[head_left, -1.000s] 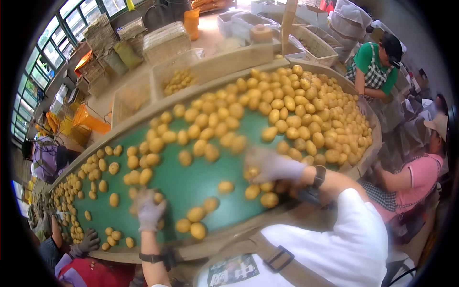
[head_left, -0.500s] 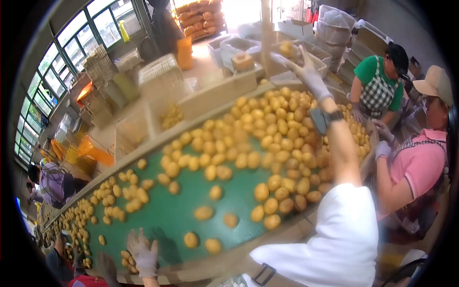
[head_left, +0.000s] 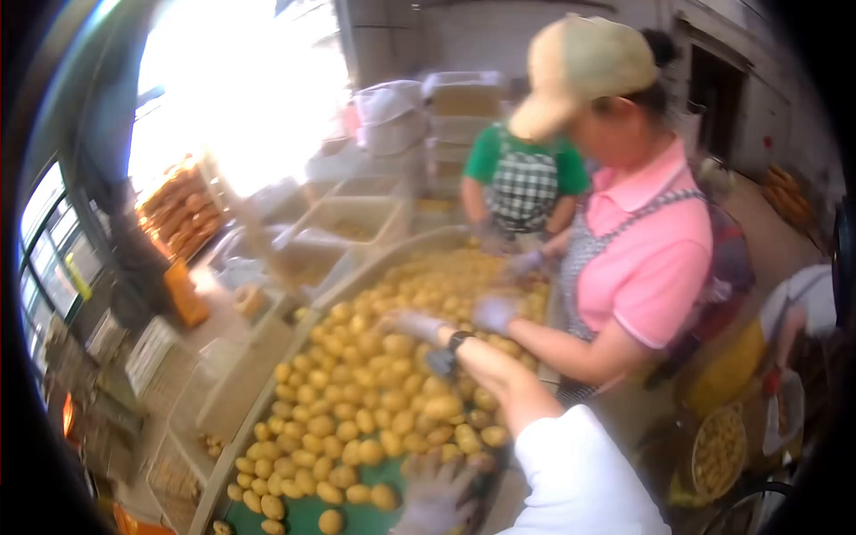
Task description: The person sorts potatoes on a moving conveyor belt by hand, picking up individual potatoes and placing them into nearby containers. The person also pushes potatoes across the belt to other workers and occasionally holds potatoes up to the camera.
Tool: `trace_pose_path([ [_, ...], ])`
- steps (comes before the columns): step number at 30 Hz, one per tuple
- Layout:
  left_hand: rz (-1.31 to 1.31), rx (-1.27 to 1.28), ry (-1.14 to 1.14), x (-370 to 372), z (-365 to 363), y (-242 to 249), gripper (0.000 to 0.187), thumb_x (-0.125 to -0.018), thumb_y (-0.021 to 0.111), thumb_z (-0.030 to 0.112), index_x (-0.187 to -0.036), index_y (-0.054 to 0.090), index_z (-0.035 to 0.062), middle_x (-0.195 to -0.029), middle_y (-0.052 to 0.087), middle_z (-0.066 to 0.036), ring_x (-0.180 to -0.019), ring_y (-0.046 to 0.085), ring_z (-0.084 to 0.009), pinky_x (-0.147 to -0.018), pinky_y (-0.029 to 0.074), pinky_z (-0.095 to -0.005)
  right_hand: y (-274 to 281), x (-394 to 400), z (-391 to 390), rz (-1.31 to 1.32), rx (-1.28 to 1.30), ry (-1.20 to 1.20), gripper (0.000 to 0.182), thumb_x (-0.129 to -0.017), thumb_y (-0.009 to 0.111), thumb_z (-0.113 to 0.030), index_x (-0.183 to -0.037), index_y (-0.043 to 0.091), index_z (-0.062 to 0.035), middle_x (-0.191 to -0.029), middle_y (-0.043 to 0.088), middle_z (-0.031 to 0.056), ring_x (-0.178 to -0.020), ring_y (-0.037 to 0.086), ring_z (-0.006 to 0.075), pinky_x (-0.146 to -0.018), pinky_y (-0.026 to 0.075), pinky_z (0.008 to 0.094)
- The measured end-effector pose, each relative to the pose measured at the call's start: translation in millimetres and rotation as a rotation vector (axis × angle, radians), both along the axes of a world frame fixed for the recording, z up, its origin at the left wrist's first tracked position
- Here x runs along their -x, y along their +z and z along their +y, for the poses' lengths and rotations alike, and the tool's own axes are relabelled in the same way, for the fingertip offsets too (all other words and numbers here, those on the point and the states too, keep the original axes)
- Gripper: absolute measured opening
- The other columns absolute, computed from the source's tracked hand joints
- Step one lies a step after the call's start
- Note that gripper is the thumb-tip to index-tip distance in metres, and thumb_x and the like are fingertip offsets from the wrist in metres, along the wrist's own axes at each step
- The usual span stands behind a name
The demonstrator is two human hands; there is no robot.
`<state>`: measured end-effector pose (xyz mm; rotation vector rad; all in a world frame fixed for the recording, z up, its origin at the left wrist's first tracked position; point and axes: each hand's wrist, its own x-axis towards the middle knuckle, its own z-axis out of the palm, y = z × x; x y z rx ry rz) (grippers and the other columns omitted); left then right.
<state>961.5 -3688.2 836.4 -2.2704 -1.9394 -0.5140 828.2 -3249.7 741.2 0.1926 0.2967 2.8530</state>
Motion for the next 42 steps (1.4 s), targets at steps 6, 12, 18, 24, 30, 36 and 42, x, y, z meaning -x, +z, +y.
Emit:
trace_pose_path([
  [6,-0.100,-0.041,0.109,-31,11,-24,0.058,-0.072,0.074,0.043,-0.124,0.068,0.0199,-0.121,0.064,-0.009,-0.124,0.054,-0.0378,-0.108,0.026,-0.0755,111,-60,-90,-0.710,-2.341,-0.044,0.037,-0.105,0.054,-0.034,-0.128,0.069,-0.0084,-0.120,0.072,0.0027,-0.105,0.064,0.0144,-0.094,0.049,0.0296],
  [12,-0.065,-0.015,0.256,-46,-30,4,0.026,-0.071,0.071,0.040,-0.079,0.069,0.0156,-0.102,0.066,-0.006,-0.114,0.058,-0.0298,-0.106,0.023,-0.0791,126,-89,-147,-0.612,-2.227,-0.090,0.031,-0.106,0.051,-0.027,-0.127,0.068,-0.0116,-0.114,0.071,0.0049,-0.107,0.064,0.0167,-0.093,0.050,0.0320],
  [18,-0.146,0.090,0.506,-52,-130,20,0.026,-0.071,0.073,0.042,-0.086,0.076,0.0205,-0.098,0.066,-0.004,-0.107,0.059,-0.0285,-0.111,0.020,-0.0721,56,-67,-302,-0.583,-1.766,-0.131,0.042,-0.097,0.068,-0.029,-0.133,0.064,-0.0091,-0.116,0.069,0.0102,-0.109,0.065,0.0225,-0.099,0.049,0.0314],
  [24,-0.208,0.128,0.808,-75,-281,29,0.030,-0.072,0.073,0.038,-0.094,0.075,0.0178,-0.115,0.065,-0.008,-0.122,0.054,-0.0311,-0.114,0.022,-0.0665,71,-105,-491,-0.507,-1.803,0.037,0.060,-0.094,0.071,-0.034,-0.147,0.053,-0.0138,-0.141,0.054,0.0196,-0.129,0.053,0.0296,-0.107,0.045,0.0386],
  [30,0.046,0.345,1.364,-71,-464,4,0.034,-0.073,0.073,0.036,-0.104,0.075,0.0202,-0.134,0.059,-0.011,-0.132,0.048,-0.0337,-0.117,0.021,-0.0645,81,-125,-681,-0.159,-1.930,0.481,0.077,-0.095,0.067,-0.043,-0.161,0.034,-0.0206,-0.164,0.020,0.0313,-0.150,0.029,0.0418,-0.121,0.031,0.0433],
  [36,-0.123,0.821,2.217,-96,-580,43,0.049,-0.093,0.061,0.027,-0.142,0.061,0.0244,-0.162,0.039,-0.013,-0.149,0.034,-0.0372,-0.123,0.022,-0.0548,181,-154,-680,0.834,-1.901,0.814,0.068,-0.098,0.064,-0.043,-0.156,0.043,-0.0164,-0.158,0.041,0.0222,-0.146,0.041,0.0350,-0.121,0.032,0.0406],
  [42,-0.106,0.309,2.191,-168,-599,52,0.046,-0.095,0.060,0.023,-0.139,0.062,0.0126,-0.150,0.051,-0.019,-0.143,0.041,-0.0386,-0.119,0.030,-0.0500,214,-80,-498,0.098,-2.096,0.292,0.045,-0.104,0.057,-0.032,-0.141,0.059,-0.0055,-0.137,0.064,0.0116,-0.128,0.058,0.0228,-0.108,0.045,0.0354],
])
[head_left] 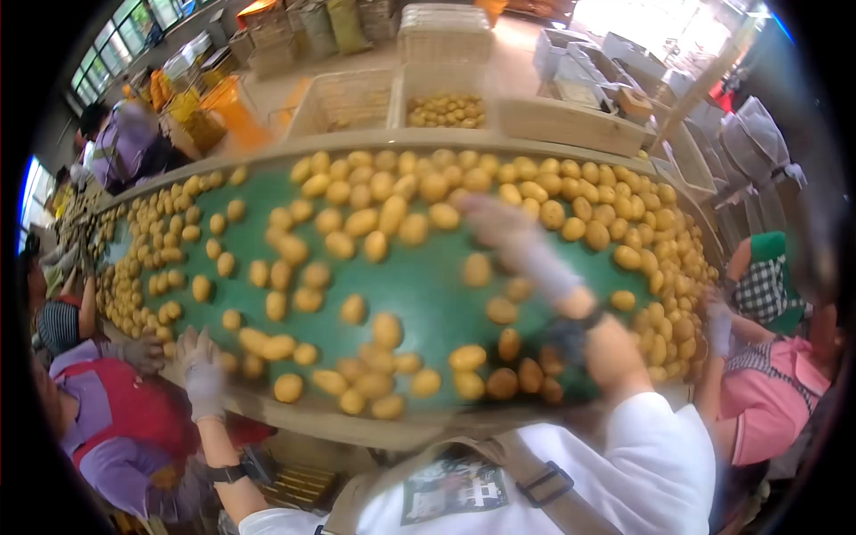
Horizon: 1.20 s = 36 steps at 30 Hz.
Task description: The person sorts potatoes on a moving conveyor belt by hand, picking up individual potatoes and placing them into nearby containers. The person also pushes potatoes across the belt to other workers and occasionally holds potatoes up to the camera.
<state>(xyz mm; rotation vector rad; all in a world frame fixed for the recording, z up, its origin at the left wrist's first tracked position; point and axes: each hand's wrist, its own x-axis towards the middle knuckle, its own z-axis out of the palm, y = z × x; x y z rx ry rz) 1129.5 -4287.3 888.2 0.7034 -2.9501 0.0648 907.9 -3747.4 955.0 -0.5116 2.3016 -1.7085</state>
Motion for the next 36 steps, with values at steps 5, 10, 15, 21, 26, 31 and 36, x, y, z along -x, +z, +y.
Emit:
trace_pose_path([
  [5,0.281,-0.203,-0.479,9,141,51,0.044,-0.085,0.065,0.009,-0.128,0.065,0.0049,-0.125,0.061,-0.018,-0.124,0.054,-0.0393,-0.109,0.041,-0.0513,-53,8,294,0.645,-0.541,-0.824,0.042,-0.102,0.048,-0.009,-0.143,0.055,0.0001,-0.145,0.057,0.0132,-0.135,0.052,0.0210,-0.112,0.042,0.0337],
  [10,0.208,-0.680,-1.144,34,284,46,0.050,-0.078,0.073,0.017,-0.128,0.065,0.0113,-0.123,0.063,-0.016,-0.117,0.057,-0.0413,-0.105,0.044,-0.0550,-119,-12,412,0.630,-0.602,-0.911,0.050,-0.100,0.058,-0.017,-0.146,0.050,-0.0003,-0.146,0.055,0.0126,-0.136,0.050,0.0246,-0.114,0.041,0.0346],
  [15,0.008,-0.487,-1.424,26,348,23,0.050,-0.079,0.073,0.022,-0.129,0.066,0.0169,-0.124,0.063,-0.012,-0.122,0.056,-0.0367,-0.116,0.036,-0.0572,-75,3,316,-0.017,0.260,-0.936,0.048,-0.102,0.058,-0.022,-0.146,0.049,-0.0044,-0.144,0.055,0.0100,-0.131,0.052,0.0221,-0.111,0.043,0.0361],
  [21,-0.104,-0.468,-1.336,23,334,11,0.034,-0.073,0.071,0.016,-0.108,0.072,0.0165,-0.117,0.063,-0.009,-0.123,0.055,-0.0326,-0.114,0.037,-0.0583,-60,4,142,-0.155,0.532,-0.733,0.042,-0.104,0.055,-0.019,-0.142,0.047,-0.0049,-0.136,0.057,0.0089,-0.123,0.056,0.0208,-0.109,0.045,0.0362],
  [26,0.027,-0.375,-1.282,35,300,10,0.027,-0.072,0.070,0.015,-0.099,0.073,0.0195,-0.118,0.063,-0.008,-0.127,0.053,-0.0314,-0.112,0.037,-0.0596,-107,33,46,-0.050,0.452,-0.407,0.043,-0.099,0.061,-0.021,-0.138,0.050,-0.0077,-0.137,0.051,0.0081,-0.126,0.049,0.0215,-0.111,0.038,0.0359],
  [31,-0.054,-0.239,-1.071,56,245,22,0.027,-0.072,0.070,0.014,-0.098,0.073,0.0206,-0.128,0.061,-0.010,-0.134,0.048,-0.0342,-0.112,0.034,-0.0621,-89,13,-115,-0.152,0.502,-0.296,0.052,-0.103,0.058,-0.022,-0.151,0.040,-0.0082,-0.151,0.041,0.0099,-0.136,0.042,0.0207,-0.117,0.034,0.0355],
  [36,0.020,-0.005,-0.735,73,123,2,0.035,-0.074,0.070,0.016,-0.109,0.072,0.0185,-0.142,0.054,-0.018,-0.136,0.045,-0.0384,-0.116,0.031,-0.0594,-81,-9,-254,-0.544,0.792,0.317,0.076,-0.100,0.065,-0.026,-0.161,0.024,-0.0065,-0.160,0.037,0.0139,-0.147,0.035,0.0221,-0.118,0.035,0.0364],
])
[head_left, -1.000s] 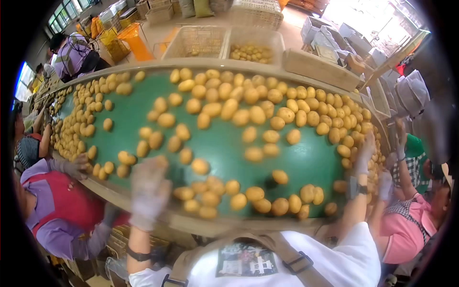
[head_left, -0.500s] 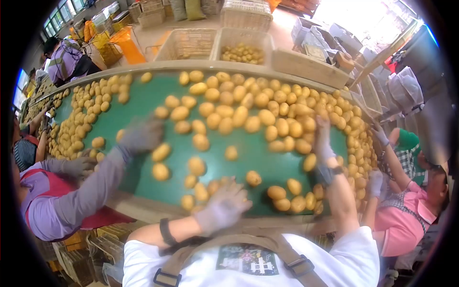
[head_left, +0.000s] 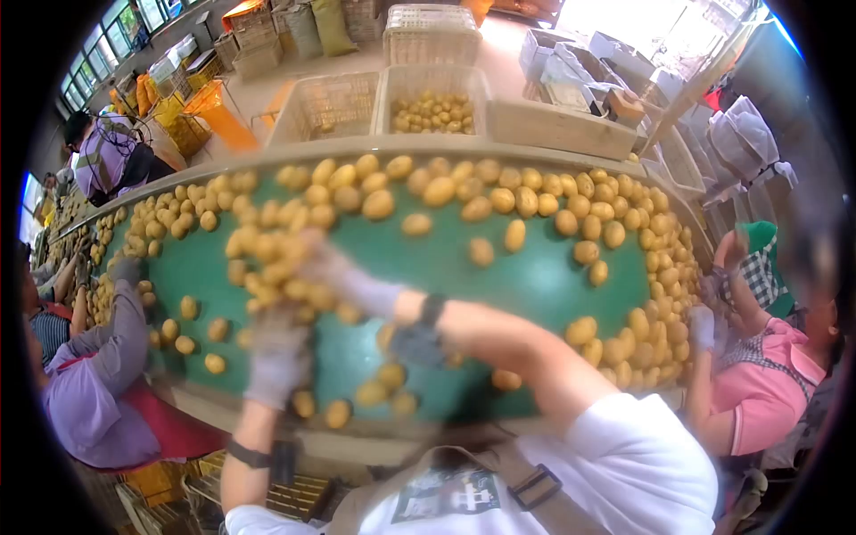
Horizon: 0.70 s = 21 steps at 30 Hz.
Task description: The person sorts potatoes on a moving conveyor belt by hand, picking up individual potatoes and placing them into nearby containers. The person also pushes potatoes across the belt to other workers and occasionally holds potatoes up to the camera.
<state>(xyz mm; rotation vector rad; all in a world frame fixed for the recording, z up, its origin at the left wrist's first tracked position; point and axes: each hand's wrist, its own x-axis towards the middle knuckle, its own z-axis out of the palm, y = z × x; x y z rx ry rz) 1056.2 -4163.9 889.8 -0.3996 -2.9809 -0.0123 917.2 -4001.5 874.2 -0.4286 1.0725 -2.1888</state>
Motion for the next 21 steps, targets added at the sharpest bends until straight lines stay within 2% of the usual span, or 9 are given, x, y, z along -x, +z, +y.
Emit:
trace_pose_path([
  [3,0.043,0.131,0.364,-10,-88,-19,0.041,-0.079,0.069,0.021,-0.120,0.070,0.0169,-0.147,0.051,-0.022,-0.140,0.042,-0.0404,-0.118,0.029,-0.0567,6,-2,1,0.462,-0.347,0.293,0.071,-0.098,0.066,-0.037,-0.156,0.038,-0.0088,-0.157,0.043,0.0178,-0.145,0.039,0.0269,-0.118,0.036,0.0383],
  [5,-0.119,0.278,0.660,-51,-144,-29,0.048,-0.084,0.067,0.025,-0.130,0.066,0.0150,-0.149,0.050,-0.021,-0.142,0.041,-0.0407,-0.118,0.030,-0.0538,74,0,68,0.659,-0.508,0.438,0.067,-0.096,0.066,-0.041,-0.152,0.047,-0.0104,-0.152,0.049,0.0195,-0.143,0.044,0.0303,-0.118,0.037,0.0398],
  [6,-0.149,0.320,0.730,-64,-144,-16,0.048,-0.087,0.065,0.026,-0.133,0.065,0.0143,-0.150,0.050,-0.020,-0.142,0.041,-0.0399,-0.118,0.030,-0.0534,94,10,102,0.969,-0.619,0.218,0.055,-0.095,0.066,-0.038,-0.142,0.058,-0.0109,-0.144,0.057,0.0182,-0.134,0.052,0.0358,-0.112,0.043,0.0430],
  [7,-0.186,0.359,0.800,-77,-142,-3,0.048,-0.089,0.063,0.028,-0.136,0.064,0.0136,-0.150,0.050,-0.020,-0.141,0.042,-0.0392,-0.118,0.031,-0.0531,103,30,136,0.998,-0.778,0.106,0.047,-0.096,0.065,-0.035,-0.135,0.062,-0.0096,-0.133,0.064,0.0170,-0.121,0.061,0.0374,-0.104,0.049,0.0445],
  [9,-0.175,0.280,0.836,-98,-135,9,0.046,-0.091,0.063,0.026,-0.134,0.065,0.0113,-0.149,0.051,-0.020,-0.141,0.043,-0.0385,-0.117,0.032,-0.0519,93,83,219,1.094,-1.167,-0.211,0.041,-0.094,0.062,-0.030,-0.129,0.062,-0.0081,-0.126,0.065,0.0183,-0.115,0.063,0.0378,-0.097,0.051,0.0461],
  [12,0.003,0.135,0.733,-99,-107,10,0.043,-0.090,0.063,0.025,-0.131,0.066,0.0093,-0.143,0.055,-0.018,-0.138,0.046,-0.0368,-0.117,0.033,-0.0509,52,136,343,1.156,-2.073,-0.260,0.034,-0.092,0.057,-0.023,-0.121,0.062,-0.0059,-0.116,0.066,0.0203,-0.106,0.065,0.0382,-0.085,0.055,0.0486],
  [13,0.091,0.083,0.673,-88,-83,21,0.042,-0.090,0.063,0.024,-0.129,0.066,0.0089,-0.141,0.057,-0.017,-0.136,0.048,-0.0361,-0.117,0.033,-0.0508,56,125,357,1.116,-1.930,-0.437,0.041,-0.090,0.059,-0.025,-0.127,0.060,-0.0058,-0.116,0.065,0.0215,-0.111,0.064,0.0390,-0.090,0.053,0.0473],
  [19,0.222,-0.166,0.062,-5,71,53,0.043,-0.081,0.069,0.016,-0.123,0.068,0.0073,-0.128,0.063,-0.019,-0.121,0.054,-0.0413,-0.106,0.042,-0.0506,71,84,369,0.620,-1.605,-0.200,0.059,-0.084,0.067,-0.029,-0.137,0.057,-0.0042,-0.120,0.066,0.0235,-0.115,0.063,0.0350,-0.097,0.050,0.0394],
  [21,0.127,-0.276,-0.202,10,121,63,0.039,-0.077,0.070,0.018,-0.114,0.067,0.0079,-0.118,0.061,-0.017,-0.109,0.057,-0.0389,-0.095,0.045,-0.0504,57,88,373,0.650,-1.537,-0.349,0.059,-0.084,0.071,-0.031,-0.135,0.059,-0.0039,-0.123,0.066,0.0229,-0.115,0.064,0.0335,-0.097,0.050,0.0392],
])
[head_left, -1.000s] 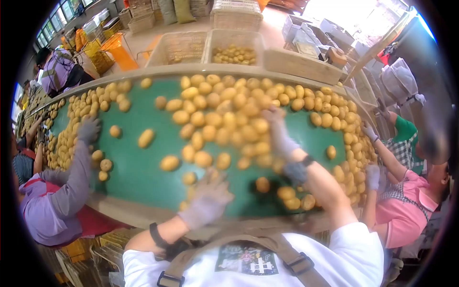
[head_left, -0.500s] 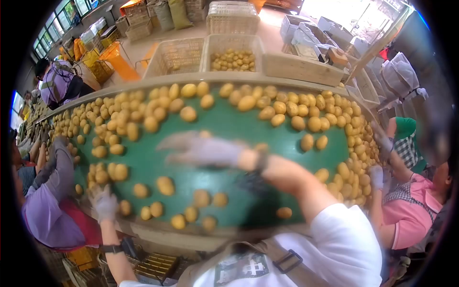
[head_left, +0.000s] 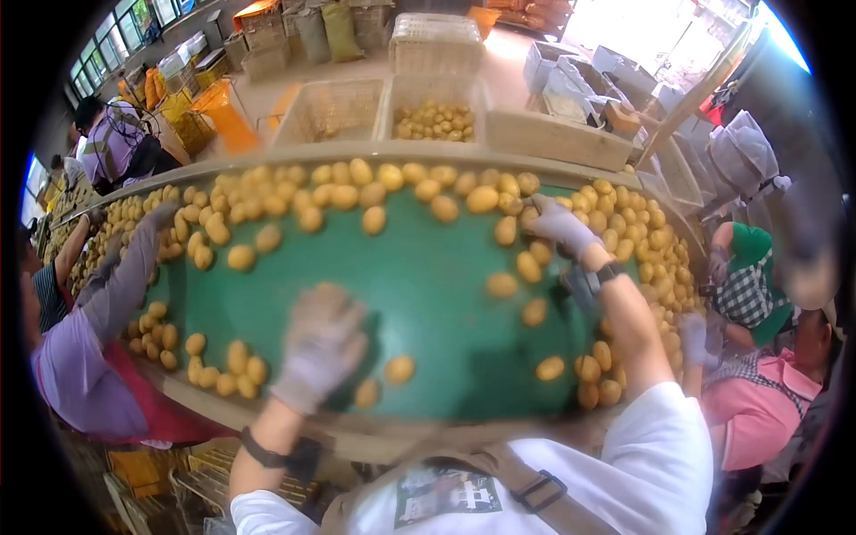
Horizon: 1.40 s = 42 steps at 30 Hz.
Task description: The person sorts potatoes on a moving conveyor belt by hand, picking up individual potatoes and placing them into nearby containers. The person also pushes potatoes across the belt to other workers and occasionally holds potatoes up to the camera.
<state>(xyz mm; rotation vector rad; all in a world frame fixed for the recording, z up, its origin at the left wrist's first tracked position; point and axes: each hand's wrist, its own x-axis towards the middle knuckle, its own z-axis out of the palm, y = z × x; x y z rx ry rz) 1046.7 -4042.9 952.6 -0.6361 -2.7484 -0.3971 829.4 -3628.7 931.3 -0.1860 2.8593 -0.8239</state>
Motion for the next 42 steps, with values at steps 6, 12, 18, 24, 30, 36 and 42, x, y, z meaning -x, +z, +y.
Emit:
trace_pose_path([
  [6,-0.155,-0.075,-0.381,-15,96,-36,0.043,-0.083,0.071,0.029,-0.122,0.067,0.0118,-0.127,0.059,-0.017,-0.119,0.056,-0.0378,-0.104,0.043,-0.0522,47,19,-46,0.079,0.138,0.061,0.057,-0.087,0.070,-0.043,-0.129,0.061,-0.0056,-0.121,0.068,0.0205,-0.110,0.066,0.0345,-0.094,0.052,0.0419],
  [12,-0.403,-0.117,-0.211,-28,61,-36,0.051,-0.082,0.072,0.028,-0.130,0.064,0.0131,-0.130,0.058,-0.017,-0.123,0.053,-0.0388,-0.106,0.041,-0.0528,24,24,-46,-0.094,0.226,0.330,0.044,-0.093,0.063,-0.033,-0.127,0.061,-0.0048,-0.117,0.069,0.0200,-0.104,0.068,0.0317,-0.091,0.054,0.0414],
  [18,-0.334,0.006,-0.044,-41,49,-36,0.058,-0.082,0.073,0.028,-0.136,0.061,0.0120,-0.134,0.056,-0.018,-0.126,0.051,-0.0398,-0.111,0.037,-0.0552,-9,-78,-9,0.172,0.133,0.218,0.040,-0.082,0.071,-0.026,-0.119,0.066,-0.0115,-0.126,0.062,0.0154,-0.125,0.053,0.0363,-0.108,0.043,0.0454],
  [24,-0.336,0.071,-0.068,-47,44,-39,0.058,-0.080,0.073,0.034,-0.133,0.064,0.0111,-0.137,0.056,-0.018,-0.132,0.048,-0.0399,-0.114,0.034,-0.0553,107,-125,57,1.087,0.221,0.092,0.042,-0.080,0.078,-0.023,-0.116,0.065,-0.0067,-0.128,0.060,0.0153,-0.126,0.054,0.0342,-0.108,0.043,0.0447],
  [30,-0.368,0.163,-0.087,-51,47,-38,0.059,-0.080,0.073,0.038,-0.132,0.065,0.0117,-0.139,0.056,-0.018,-0.133,0.048,-0.0404,-0.114,0.033,-0.0564,94,-60,263,1.003,0.247,-0.697,0.045,-0.088,0.072,-0.022,-0.127,0.059,-0.0040,-0.133,0.059,0.0172,-0.124,0.056,0.0318,-0.106,0.045,0.0417],
  [36,-0.372,0.051,-0.106,-56,58,-41,0.052,-0.080,0.073,0.037,-0.127,0.069,0.0151,-0.138,0.057,-0.017,-0.134,0.048,-0.0397,-0.114,0.033,-0.0570,25,-15,174,0.539,-0.137,-0.332,0.049,-0.097,0.062,-0.028,-0.138,0.054,-0.0023,-0.139,0.057,0.0208,-0.124,0.057,0.0321,-0.106,0.045,0.0395],
  [42,-0.369,0.044,-0.123,-64,52,-41,0.039,-0.077,0.074,0.030,-0.114,0.072,0.0155,-0.132,0.060,-0.016,-0.129,0.052,-0.0388,-0.113,0.034,-0.0558,6,-116,21,0.317,-0.080,0.380,0.064,-0.099,0.059,-0.049,-0.149,0.051,-0.0089,-0.148,0.054,0.0152,-0.134,0.053,0.0276,-0.112,0.043,0.0384],
])
